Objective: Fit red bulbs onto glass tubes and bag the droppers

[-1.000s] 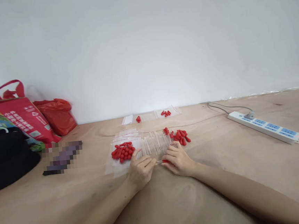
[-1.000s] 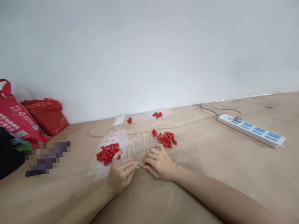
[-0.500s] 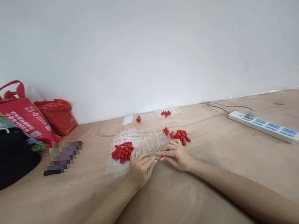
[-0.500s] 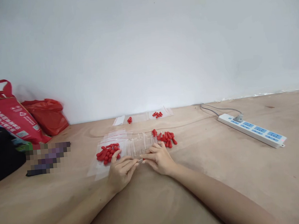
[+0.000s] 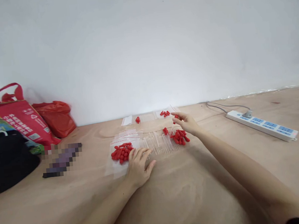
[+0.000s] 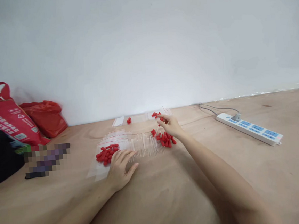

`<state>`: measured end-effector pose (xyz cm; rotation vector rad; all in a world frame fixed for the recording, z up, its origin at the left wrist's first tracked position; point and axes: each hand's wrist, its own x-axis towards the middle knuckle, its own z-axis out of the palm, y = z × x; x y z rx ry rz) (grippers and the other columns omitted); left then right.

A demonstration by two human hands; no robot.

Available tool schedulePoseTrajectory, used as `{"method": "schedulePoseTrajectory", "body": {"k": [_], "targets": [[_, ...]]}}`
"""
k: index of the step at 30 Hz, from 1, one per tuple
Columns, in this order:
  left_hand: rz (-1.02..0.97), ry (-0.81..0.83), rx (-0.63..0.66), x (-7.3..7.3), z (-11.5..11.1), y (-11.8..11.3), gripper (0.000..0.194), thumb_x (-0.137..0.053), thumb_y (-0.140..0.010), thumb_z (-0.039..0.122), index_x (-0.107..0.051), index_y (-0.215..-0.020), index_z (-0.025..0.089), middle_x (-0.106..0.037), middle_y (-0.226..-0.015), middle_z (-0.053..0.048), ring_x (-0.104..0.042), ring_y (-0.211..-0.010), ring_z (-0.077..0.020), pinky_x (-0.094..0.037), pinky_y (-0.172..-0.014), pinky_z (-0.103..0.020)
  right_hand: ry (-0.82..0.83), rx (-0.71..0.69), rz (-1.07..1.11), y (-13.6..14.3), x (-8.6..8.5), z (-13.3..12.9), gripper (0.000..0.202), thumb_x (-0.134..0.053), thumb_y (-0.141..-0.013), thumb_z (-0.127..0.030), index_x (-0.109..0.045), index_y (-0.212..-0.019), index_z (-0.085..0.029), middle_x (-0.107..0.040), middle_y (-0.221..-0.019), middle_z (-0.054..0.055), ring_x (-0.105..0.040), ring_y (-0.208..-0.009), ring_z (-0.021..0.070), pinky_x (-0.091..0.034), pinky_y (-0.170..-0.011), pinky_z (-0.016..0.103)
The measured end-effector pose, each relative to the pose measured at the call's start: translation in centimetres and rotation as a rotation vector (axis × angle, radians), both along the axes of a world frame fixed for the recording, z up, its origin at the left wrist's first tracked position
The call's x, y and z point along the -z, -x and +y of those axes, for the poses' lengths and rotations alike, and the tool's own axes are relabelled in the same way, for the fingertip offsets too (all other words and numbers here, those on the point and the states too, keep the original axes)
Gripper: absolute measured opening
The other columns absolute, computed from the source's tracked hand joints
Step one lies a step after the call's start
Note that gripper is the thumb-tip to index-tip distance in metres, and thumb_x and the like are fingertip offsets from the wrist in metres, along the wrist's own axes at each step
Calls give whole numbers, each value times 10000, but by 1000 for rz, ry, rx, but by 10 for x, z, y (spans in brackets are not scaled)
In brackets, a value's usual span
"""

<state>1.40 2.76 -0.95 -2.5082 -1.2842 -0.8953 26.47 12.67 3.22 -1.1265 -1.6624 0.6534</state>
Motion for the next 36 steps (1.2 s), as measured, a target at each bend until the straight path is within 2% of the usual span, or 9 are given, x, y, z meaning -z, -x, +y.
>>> {"method": "schedulePoseTrajectory", "body": {"k": [5,8,11,15,19,24,28,31,36], "targets": [[-12,10,1,0,-1,0,194,-508,-771,251,-589,-942,204,-607,-966,-71,-515,-944,-230,-295,-897,-457,188,93,-536,17,7,19,301,-478,-774,-300,-596,-1029,-191,-640,-791,18,-574,-780,168,-404,-734,294],[-16,9,1,1,-1,0,173,-520,-766,251,-594,-915,204,-607,-959,-68,-515,-942,-229,-295,-893,-456,213,96,-612,28,13,21,256,-504,-752,-306,-627,-948,-196,-654,-842,39,-580,-825,200,-377,-777,333],[-24,10,-1,2,-1,0,157,-522,-762,247,-593,-897,209,-607,-952,-65,-515,-938,-227,-286,-895,-464,224,120,-661,34,16,20,301,-537,-731,-345,-605,-986,-202,-651,-919,65,-558,-914,242,-338,-819,390],[-26,35,10,1,-1,-1,151,-519,-761,241,-591,-890,216,-612,-934,-59,-518,-926,-226,-276,-895,-473,245,158,-694,35,15,18,395,-550,-716,-427,-571,-1034,-195,-653,-913,78,-551,-930,261,-309,-829,430],[-26,31,7,-1,-3,0,141,-530,-756,238,-599,-877,217,-614,-929,-50,-521,-909,-221,-285,-875,-452,229,223,-658,27,10,9,413,-505,-735,-484,-570,-1021,-192,-653,-873,73,-572,-869,232,-324,-791,394],[-32,-22,-113,-6,2,0,108,-527,-759,272,-613,-798,217,-624,-857,-48,-523,-812,-220,-338,-726,-390,97,169,-679,0,13,-11,415,-535,-689,-540,-620,-929,-213,-639,-889,60,-553,-854,224,-331,-740,353],[-3,-17,-251,-15,21,-12,106,-529,-750,280,-598,-712,210,-618,-827,-48,-515,-816,-236,-336,-687,-382,-11,170,-700,-14,28,-20,320,-566,-686,-496,-654,-846,-234,-629,-862,49,-536,-840,212,-325,-719,335],[27,98,-348,-19,43,-29,102,-556,-719,298,-608,-702,212,-611,-874,-55,-497,-871,-257,-338,-722,-396,-73,175,-648,-16,37,-21,224,-554,-721,-429,-657,-753,-233,-625,-820,34,-534,-798,188,-323,-703,322],[24,199,-477,-18,76,-53,235,-554,-702,405,-643,-682,189,-591,-881,-108,-471,-911,-304,-333,-743,-428,-176,186,-513,-14,38,-18,200,-554,-721,-387,-622,-669,-207,-622,-780,35,-534,-766,180,-323,-717,328]]}}
